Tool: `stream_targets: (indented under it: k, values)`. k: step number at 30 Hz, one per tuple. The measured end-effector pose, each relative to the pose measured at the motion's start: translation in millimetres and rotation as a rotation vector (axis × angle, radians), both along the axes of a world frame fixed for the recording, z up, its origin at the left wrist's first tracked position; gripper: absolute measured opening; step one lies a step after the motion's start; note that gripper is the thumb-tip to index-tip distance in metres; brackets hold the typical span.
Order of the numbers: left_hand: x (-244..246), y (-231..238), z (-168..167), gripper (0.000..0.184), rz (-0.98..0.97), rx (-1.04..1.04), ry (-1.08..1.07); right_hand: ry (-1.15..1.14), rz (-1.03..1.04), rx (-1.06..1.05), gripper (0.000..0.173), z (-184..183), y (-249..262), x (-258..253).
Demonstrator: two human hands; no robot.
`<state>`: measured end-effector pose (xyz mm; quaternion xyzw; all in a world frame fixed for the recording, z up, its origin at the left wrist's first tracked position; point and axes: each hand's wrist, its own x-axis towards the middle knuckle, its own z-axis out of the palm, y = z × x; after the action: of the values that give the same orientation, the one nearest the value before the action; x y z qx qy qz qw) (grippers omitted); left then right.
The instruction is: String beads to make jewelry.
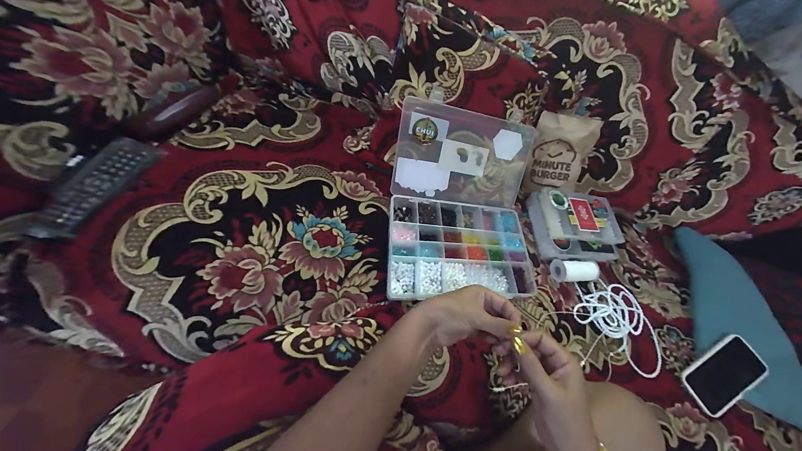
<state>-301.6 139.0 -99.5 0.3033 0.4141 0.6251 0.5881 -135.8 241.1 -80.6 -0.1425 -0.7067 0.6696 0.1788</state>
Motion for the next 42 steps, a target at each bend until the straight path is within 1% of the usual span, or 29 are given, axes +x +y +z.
stream_targets:
  k: [8, 12, 16, 23, 29, 35, 37, 39, 41, 42]
  values:
    - [-1.0, -0.7, -0.8, 0.016, 0.013, 0.081, 0.017, 0.030, 0.012, 0.020, 0.015, -2.3, 1.0, 0.6]
    - [-0.5, -1.8, 2.5, 0.017, 0.042, 0.043, 0.035, 0.019, 0.009, 0.015, 0.015, -0.1, -0.1, 0.5]
    - [-0.3, -1.9, 2.8, 0.019, 0.088, 0.059, 0.046, 0.009, 0.011, -0.013, 0.016, 0.9, -0.2, -0.3]
    - [-1.4, -0.2, -1.1, 0.013, 0.146, 0.079, 0.120, 0.010, 0.037, -0.045, 0.020, 4.2, 0.5, -0.7]
    - [-0.6, 0.3, -0.1, 0.016, 0.145, 0.068, 0.113, -0.013, 0.026, -0.044, 0.014, 6.0, -0.4, -2.6]
    - [-0.6, 0.1, 2.0, 0.016, 0.173, 0.059, 0.107, -0.018, 0.029, -0.023, 0.014, 5.7, 0.3, -3.2]
    - [-2.8, -3.9, 7.4, 0.017, 0.228, 0.043, 0.133, -0.014, 0.024, -0.008, 0.013, 5.7, 0.3, -3.1]
    - [-11.7, -14.1, 18.3, 0.015, 0.342, -0.022, 0.181, -0.017, 0.027, -0.003, 0.013, 6.6, 0.5, -2.5]
    - [-24.3, -28.0, 30.1, 0.009, 0.496, -0.142, 0.302, -0.035, 0.022, 0.004, 0.013, 7.0, 0.1, -1.5]
    - [-30.5, -34.6, 33.2, 0.009, 0.569, -0.219, 0.404, -0.045, 0.018, 0.010, 0.013, 6.4, -0.2, -1.3]
